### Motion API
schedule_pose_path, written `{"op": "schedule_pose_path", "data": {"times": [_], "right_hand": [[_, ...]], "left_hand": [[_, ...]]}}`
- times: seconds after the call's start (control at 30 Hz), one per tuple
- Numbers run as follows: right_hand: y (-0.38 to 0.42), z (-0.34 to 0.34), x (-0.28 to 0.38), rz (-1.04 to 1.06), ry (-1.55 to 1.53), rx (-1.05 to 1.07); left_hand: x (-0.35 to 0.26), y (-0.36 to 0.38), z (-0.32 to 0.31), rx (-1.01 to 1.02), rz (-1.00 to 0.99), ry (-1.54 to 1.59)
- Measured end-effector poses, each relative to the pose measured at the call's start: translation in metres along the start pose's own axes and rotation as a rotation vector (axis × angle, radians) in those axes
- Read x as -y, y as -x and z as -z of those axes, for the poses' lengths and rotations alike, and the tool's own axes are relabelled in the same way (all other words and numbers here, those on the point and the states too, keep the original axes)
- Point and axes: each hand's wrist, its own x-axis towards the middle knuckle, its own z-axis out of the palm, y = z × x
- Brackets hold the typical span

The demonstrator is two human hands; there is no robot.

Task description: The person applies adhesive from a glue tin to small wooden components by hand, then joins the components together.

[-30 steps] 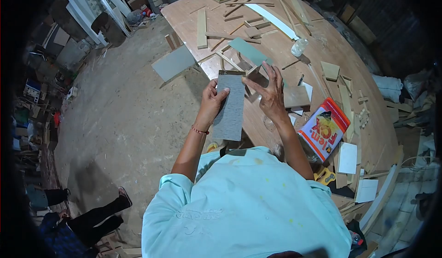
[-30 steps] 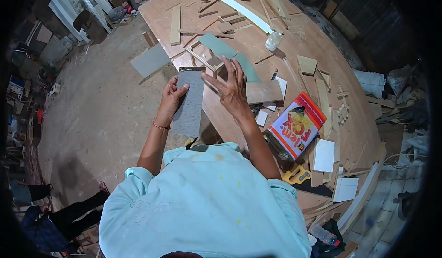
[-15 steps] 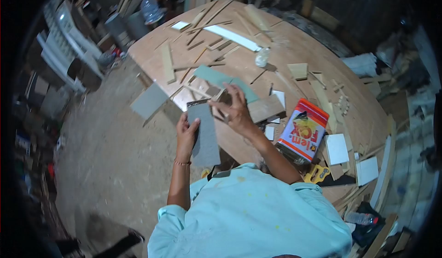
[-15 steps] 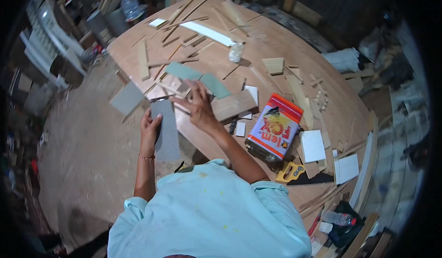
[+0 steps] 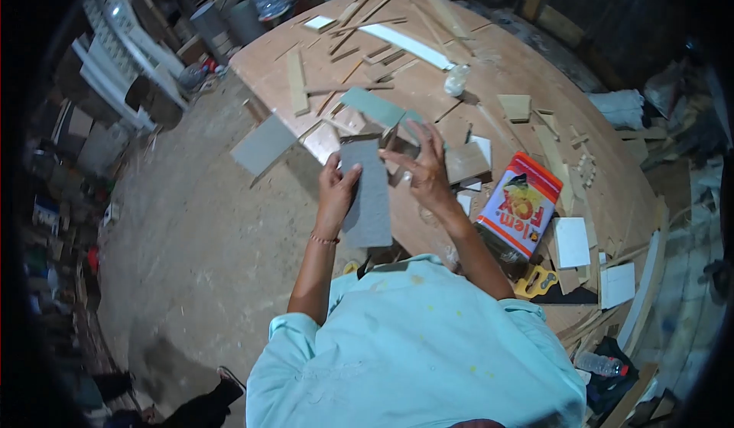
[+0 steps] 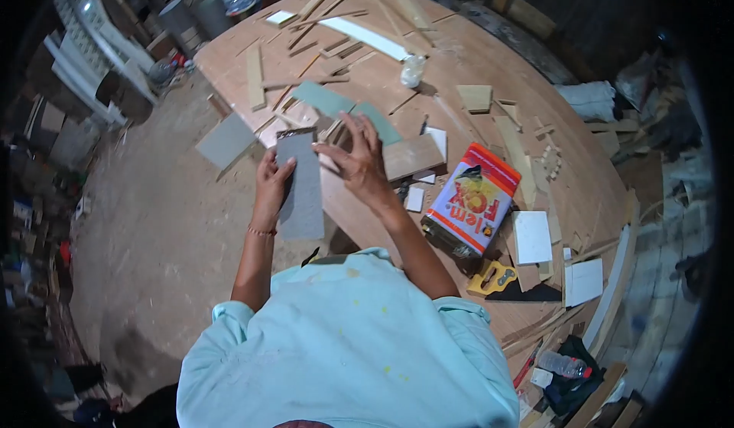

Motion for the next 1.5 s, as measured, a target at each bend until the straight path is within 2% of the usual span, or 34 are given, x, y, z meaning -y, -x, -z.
{"op": "schedule_pose_path", "data": {"times": [0.07, 0.13, 0.27, 0.6, 0.97, 1.07, 1.27, 1.37, 1.5], "right_hand": [[0.004, 0.002, 0.002, 0.030, -0.006, 0.038], [0.009, 0.002, 0.002, 0.053, 0.009, 0.070], [0.005, -0.005, 0.004, 0.022, -0.119, -0.002], [-0.010, -0.020, 0.000, -0.035, -0.037, 0.027], [0.014, -0.013, 0.010, -0.055, -0.393, 0.141], [0.008, -0.014, 0.007, -0.059, -0.318, 0.049], [0.013, -0.023, 0.007, -0.011, -0.183, 0.071], [0.017, -0.017, 0.008, 0.030, -0.191, 0.093], [0.020, -0.018, 0.006, -0.077, -0.370, 0.088]], "left_hand": [[0.000, -0.001, 0.004, -0.024, 0.012, -0.064], [0.004, -0.001, 0.007, 0.026, 0.006, 0.030], [0.000, 0.004, 0.010, 0.035, 0.048, 0.014], [0.000, 0.009, 0.012, 0.029, 0.026, 0.037], [0.004, 0.001, 0.020, 0.003, 0.098, 0.083], [0.005, 0.002, 0.019, -0.018, 0.079, 0.055], [0.004, 0.000, 0.018, -0.026, 0.079, 0.071], [0.009, -0.001, 0.020, -0.062, 0.086, 0.072], [0.008, 0.002, 0.020, -0.050, 0.114, 0.116]]}}
